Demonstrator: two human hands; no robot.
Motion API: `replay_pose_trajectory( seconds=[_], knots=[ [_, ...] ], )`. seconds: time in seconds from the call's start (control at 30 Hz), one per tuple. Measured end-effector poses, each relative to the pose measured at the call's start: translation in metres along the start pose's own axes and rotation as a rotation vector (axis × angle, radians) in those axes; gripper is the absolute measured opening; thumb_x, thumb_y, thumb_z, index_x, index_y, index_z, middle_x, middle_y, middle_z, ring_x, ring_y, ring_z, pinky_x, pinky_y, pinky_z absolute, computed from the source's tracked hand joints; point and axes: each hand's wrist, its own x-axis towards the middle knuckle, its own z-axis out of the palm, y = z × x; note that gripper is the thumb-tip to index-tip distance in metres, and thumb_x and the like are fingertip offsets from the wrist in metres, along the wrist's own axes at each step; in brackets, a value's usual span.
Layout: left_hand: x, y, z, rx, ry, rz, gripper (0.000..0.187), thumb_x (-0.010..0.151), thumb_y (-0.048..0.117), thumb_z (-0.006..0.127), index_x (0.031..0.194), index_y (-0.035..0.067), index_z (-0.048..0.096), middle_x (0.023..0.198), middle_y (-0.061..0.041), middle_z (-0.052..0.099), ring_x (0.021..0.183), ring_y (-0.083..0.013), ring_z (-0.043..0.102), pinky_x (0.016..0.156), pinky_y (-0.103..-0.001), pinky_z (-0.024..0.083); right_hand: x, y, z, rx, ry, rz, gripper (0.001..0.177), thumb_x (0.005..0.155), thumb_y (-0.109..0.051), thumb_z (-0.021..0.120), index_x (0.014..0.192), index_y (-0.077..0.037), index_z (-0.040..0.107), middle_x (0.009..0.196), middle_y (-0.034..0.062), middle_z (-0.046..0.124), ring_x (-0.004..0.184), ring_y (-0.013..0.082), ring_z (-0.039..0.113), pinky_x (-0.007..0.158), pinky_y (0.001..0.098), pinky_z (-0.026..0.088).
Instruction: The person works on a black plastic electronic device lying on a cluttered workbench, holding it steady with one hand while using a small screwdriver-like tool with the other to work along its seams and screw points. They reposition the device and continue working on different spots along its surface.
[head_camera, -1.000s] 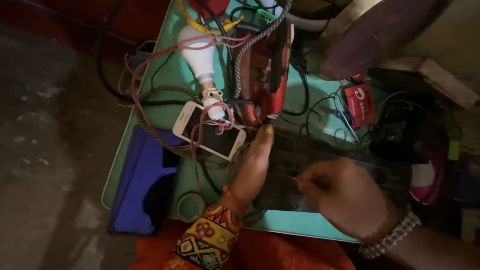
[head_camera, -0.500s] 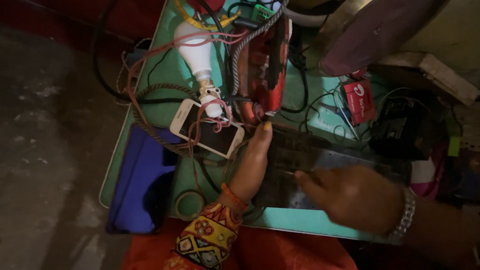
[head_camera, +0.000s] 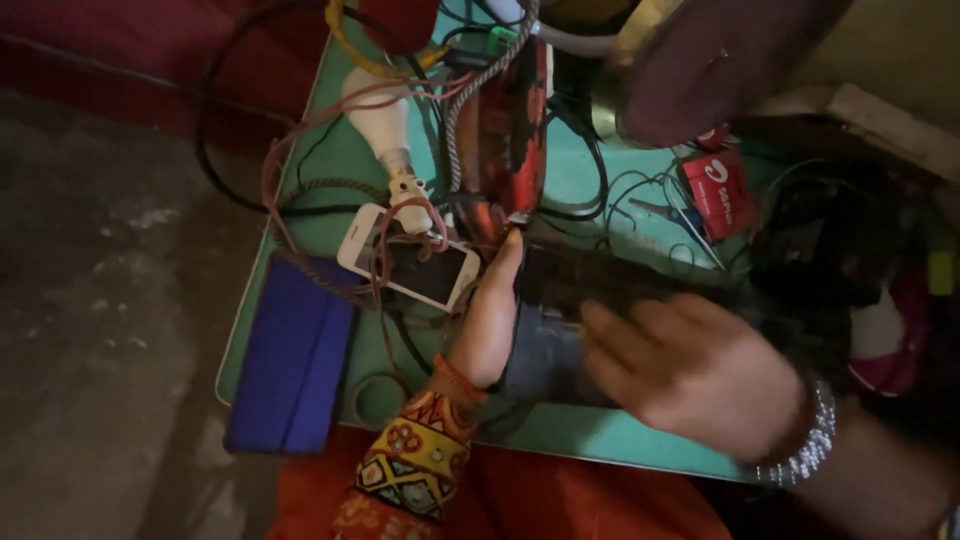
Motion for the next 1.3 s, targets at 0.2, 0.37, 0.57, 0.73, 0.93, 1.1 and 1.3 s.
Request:
replay_pose_trajectory(
  seconds=[0.2,0.37,0.57,0.73,0.93,1.1,1.3],
  knots=[
    [-0.014,0.027,0.008,-0.24,-0.116,-0.063,0.051,0.113,0.04,0.04,0.143,0.001,0.055,0.135,-0.005,0.06,0.122,-0.0163,0.057,0.108,-0.034,0.044,-0.016,-0.073,0.026,0.697,0.597,1.415,0.018,0.09,-0.003,0.072,0.107,-0.003,0.071,0.107,0.0139,0.074,0.093,0.0101,0.07,0.07,0.0271,0.057],
    [0.046,-0.055,-0.042,-0.338,-0.386,-0.096,0.061,0.115,0.049,0.027,0.127,0.0,0.061,0.109,-0.009,0.069,0.095,-0.0192,0.066,0.088,-0.036,0.053,-0.038,-0.094,0.055,1.286,0.715,2.088,0.03,0.093,0.005,0.076,0.122,0.0,0.081,0.075,0.0223,0.067,0.053,0.0145,0.049,0.046,0.0326,0.036],
    [-0.011,0.031,0.014,-0.26,-0.18,-0.143,0.056,0.115,0.047,0.031,0.131,0.002,0.06,0.116,-0.009,0.068,0.105,-0.0185,0.066,0.096,-0.034,0.053,-0.018,-0.094,0.039,1.364,0.451,1.999,0.03,0.084,0.005,0.072,0.112,0.002,0.081,0.076,0.0081,0.077,0.042,0.0123,0.055,0.04,0.0302,0.043],
    [-0.013,0.037,0.017,-0.187,-0.175,-0.124,0.056,0.114,0.046,0.029,0.13,0.002,0.06,0.117,-0.009,0.068,0.106,-0.0179,0.066,0.098,-0.034,0.052,-0.011,-0.087,0.037,1.378,0.233,1.992,0.03,0.09,-0.001,0.073,0.119,-0.004,0.083,0.058,0.0132,0.072,0.042,0.0128,0.056,0.04,0.0308,0.043],
    [-0.014,0.038,0.016,-0.182,-0.173,-0.125,0.055,0.115,0.042,0.025,0.128,0.003,0.061,0.117,-0.007,0.068,0.107,-0.0162,0.064,0.1,-0.034,0.05,-0.007,-0.079,0.03,1.303,0.062,2.005,0.025,0.094,-0.008,0.078,0.119,-0.009,0.08,0.056,0.0144,0.07,0.042,0.0145,0.055,0.041,0.0313,0.041],
    [-0.016,0.037,0.016,-0.168,-0.169,-0.095,0.054,0.116,0.041,0.025,0.127,0.003,0.061,0.118,-0.005,0.066,0.108,-0.0147,0.063,0.103,-0.033,0.049,-0.009,-0.078,0.03,1.326,0.113,1.94,0.034,0.09,-0.003,0.074,0.123,-0.008,0.081,0.061,0.0111,0.073,0.048,0.0098,0.056,0.045,0.0281,0.042],
    [-0.017,0.038,0.017,-0.198,-0.174,-0.067,0.054,0.116,0.042,0.026,0.127,0.003,0.062,0.118,-0.006,0.065,0.109,-0.0145,0.062,0.103,-0.032,0.048,-0.017,-0.079,0.036,1.254,0.095,1.809,0.036,0.089,-0.003,0.075,0.125,-0.006,0.081,0.066,0.0074,0.076,0.054,0.0088,0.052,0.046,0.0278,0.042]
  ],
)
